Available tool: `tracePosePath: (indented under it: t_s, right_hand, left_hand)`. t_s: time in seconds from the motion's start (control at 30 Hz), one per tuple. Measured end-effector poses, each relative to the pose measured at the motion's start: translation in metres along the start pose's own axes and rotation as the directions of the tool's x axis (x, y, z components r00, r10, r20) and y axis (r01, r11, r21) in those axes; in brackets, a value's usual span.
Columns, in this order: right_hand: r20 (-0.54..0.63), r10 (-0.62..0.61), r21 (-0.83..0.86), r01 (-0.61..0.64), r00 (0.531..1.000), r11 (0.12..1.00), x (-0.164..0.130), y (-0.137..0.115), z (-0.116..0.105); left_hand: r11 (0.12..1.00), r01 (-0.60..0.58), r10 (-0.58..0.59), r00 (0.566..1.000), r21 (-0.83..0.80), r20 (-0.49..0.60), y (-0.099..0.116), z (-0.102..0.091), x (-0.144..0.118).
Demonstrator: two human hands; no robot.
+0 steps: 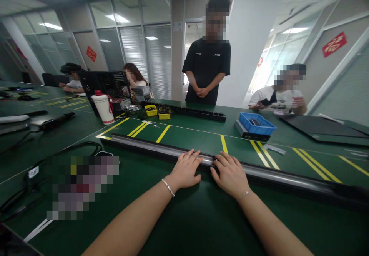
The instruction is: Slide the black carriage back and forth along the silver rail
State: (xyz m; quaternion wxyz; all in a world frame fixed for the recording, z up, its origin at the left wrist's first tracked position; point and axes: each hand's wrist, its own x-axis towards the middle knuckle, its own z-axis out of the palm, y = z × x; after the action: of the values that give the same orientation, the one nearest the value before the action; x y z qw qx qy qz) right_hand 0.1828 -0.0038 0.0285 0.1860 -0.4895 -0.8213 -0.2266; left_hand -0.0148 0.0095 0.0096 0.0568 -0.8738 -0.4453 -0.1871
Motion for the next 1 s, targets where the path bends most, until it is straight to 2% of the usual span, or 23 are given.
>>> tracePosePath:
  t_s: [0.27, 0.5, 0.6, 0.8, 1.0]
  right_hand:
    - [0.037, 0.022, -0.049, -0.02, 0.999, 0.999, 0.002, -0.001, -0.003]
    - [-0.062, 0.047, 0.134, -0.039, 0.997, 0.99, -0.006, 0.017, 0.013]
    - [-0.081, 0.081, 0.163, -0.067, 0.993, 0.984, -0.006, 0.019, 0.015]
    - [-0.057, 0.096, -0.016, -0.097, 0.994, 0.995, -0.005, 0.014, -0.001]
    - [0.115, 0.143, -0.156, -0.124, 0.983, 0.98, -0.002, 0.009, -0.02]
  left_hand:
    - [1.0, -0.009, 0.009, 1.0, 0.003, -0.004, 0.0, -0.001, 0.0]
    - [1.0, -0.001, 0.001, 1.0, 0.005, 0.004, 0.0, -0.001, 0.001]
    - [1.0, 0.001, -0.001, 1.0, 0.004, 0.008, 0.0, -0.001, 0.0]
    - [1.0, -0.003, 0.003, 1.0, 0.004, 0.012, 0.0, -0.003, 0.0]
    - [1.0, 0.001, -0.001, 1.0, -0.001, 0.016, 0.0, -0.002, 0.001]
